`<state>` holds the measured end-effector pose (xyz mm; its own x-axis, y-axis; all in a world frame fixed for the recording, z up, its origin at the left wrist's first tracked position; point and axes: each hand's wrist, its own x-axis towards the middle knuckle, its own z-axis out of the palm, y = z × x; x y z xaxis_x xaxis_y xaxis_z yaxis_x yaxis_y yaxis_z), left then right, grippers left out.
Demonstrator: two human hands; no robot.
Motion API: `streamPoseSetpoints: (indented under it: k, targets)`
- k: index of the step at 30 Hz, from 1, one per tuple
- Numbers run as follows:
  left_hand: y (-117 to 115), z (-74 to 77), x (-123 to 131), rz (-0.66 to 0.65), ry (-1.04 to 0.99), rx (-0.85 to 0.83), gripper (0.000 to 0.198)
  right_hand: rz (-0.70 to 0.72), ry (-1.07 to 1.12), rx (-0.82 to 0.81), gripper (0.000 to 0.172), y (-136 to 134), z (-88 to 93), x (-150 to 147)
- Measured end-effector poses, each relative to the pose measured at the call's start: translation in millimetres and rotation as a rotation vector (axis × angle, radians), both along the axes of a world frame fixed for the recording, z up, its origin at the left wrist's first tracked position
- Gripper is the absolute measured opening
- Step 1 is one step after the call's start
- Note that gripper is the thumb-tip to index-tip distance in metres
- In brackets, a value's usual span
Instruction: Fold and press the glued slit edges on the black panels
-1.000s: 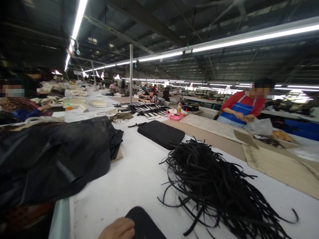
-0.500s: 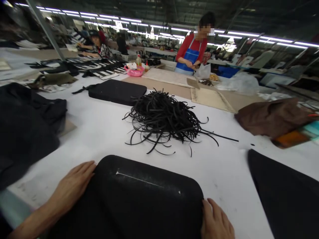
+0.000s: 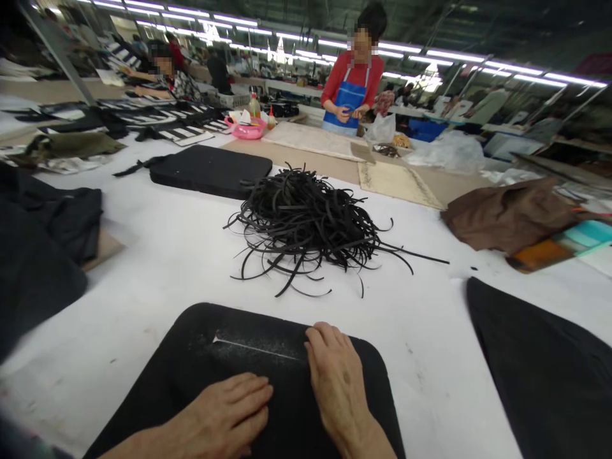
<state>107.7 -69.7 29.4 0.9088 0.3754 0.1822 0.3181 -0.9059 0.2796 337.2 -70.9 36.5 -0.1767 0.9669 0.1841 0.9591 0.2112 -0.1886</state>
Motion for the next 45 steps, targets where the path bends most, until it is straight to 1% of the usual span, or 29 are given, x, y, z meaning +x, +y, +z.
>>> streamPoseSetpoints:
  k: [2, 3, 4, 5, 7, 8, 10, 11, 13, 16, 17, 19, 20, 21, 22, 24, 27, 30, 32, 34, 37, 39, 42, 45]
  targets:
    - [6, -12.7, 0, 0.015, -0.034, 0.017, 0.023, -0.037, -0.018, -0.042, 0.02, 13, 1.0, 5]
    - [12, -16.2, -1, 0.058, -0.036, 0.001, 0.02, -0.064, -0.039, -0.051, 0.02, 20, 0.4, 8]
    - [19, -16.6, -2, 0.11, -0.025, -0.034, 0.017, -0.085, -0.074, -0.051, 0.021, 28, -1.0, 12]
    - [26, -13.5, -3, 0.163, -0.007, -0.08, 0.013, -0.097, -0.124, -0.044, 0.023, 36, -3.2, 15]
    - [41, 0.7, -3, 0.237, 0.041, -0.179, 0.013, -0.096, -0.249, -0.012, 0.029, 53, -8.8, 20]
    - [49, 9.5, -1, 0.253, 0.06, -0.217, 0.013, -0.085, -0.302, 0.001, 0.03, 62, -11.7, 22]
    - [65, 24.5, 5, 0.267, 0.086, -0.285, 0.016, -0.061, -0.352, 0.008, 0.025, 77, -16.1, 24]
    - [73, 29.0, 10, 0.268, 0.077, -0.323, 0.017, -0.052, -0.354, 0.006, 0.022, 82, -16.8, 24]
    - [87, 31.4, 20, 0.255, -0.01, -0.387, 0.021, -0.034, -0.337, 0.007, 0.018, 85, -13.4, 20]
    - [105, 25.5, 36, 0.202, -0.186, -0.488, 0.038, 0.019, -0.318, 0.008, 0.019, 72, 2.5, 7]
    - [110, 22.9, 40, 0.179, -0.204, -0.53, 0.039, 0.044, -0.307, -0.001, 0.021, 64, 9.3, 3]
    - [118, 18.1, 43, 0.145, -0.186, -0.602, 0.028, 0.074, -0.27, -0.032, 0.025, 43, 21.5, 0]
    - [122, 16.0, 42, 0.148, -0.173, -0.612, 0.021, 0.07, -0.244, -0.044, 0.026, 31, 25.7, 2]
    - [126, 14.2, 39, 0.165, -0.165, -0.604, 0.017, 0.048, -0.212, -0.053, 0.027, 19, 27.8, 7]
    - [129, 12.6, 34, 0.196, -0.164, -0.583, 0.018, 0.013, -0.171, -0.059, 0.027, 8, 27.7, 15]
    - [134, 11.3, 20, 0.279, -0.176, -0.542, 0.023, -0.071, -0.05, -0.076, 0.026, -14, 20.5, 36]
    - [129, 15.5, -4, 0.38, -0.188, -0.515, 0.026, -0.212, 0.214, -0.112, 0.024, -40, -0.2, 66]
    - [108, 24.7, -22, 0.452, -0.195, -0.542, 0.027, -0.334, 0.439, -0.183, 0.029, -56, -16.3, 80]
    - [88, 29.6, -30, 0.517, -0.209, -0.632, 0.025, -0.373, 0.579, -0.256, 0.033, -61, -19.4, 80]
    - [67, 31.3, -36, 0.647, -0.219, -0.806, 0.023, -0.427, 0.706, -0.349, 0.033, -63, -18.2, 78]
    - [41, 26.8, -43, 0.864, -0.205, -1.098, 0.024, -0.513, 0.812, -0.527, 0.03, -64, -15.5, 73]
    - [31, 20.3, -48, 0.954, -0.218, -1.195, 0.025, -0.558, 0.829, -0.614, 0.03, -64, -15.6, 71]
    - [25, 9.1, -54, 1.028, -0.249, -1.209, 0.027, -0.581, 0.847, -0.67, 0.031, -64, -17.2, 67]
    - [27, -1.0, -60, 1.039, -0.224, -1.172, 0.03, -0.541, 0.855, -0.661, 0.031, -61, -16.9, 63]
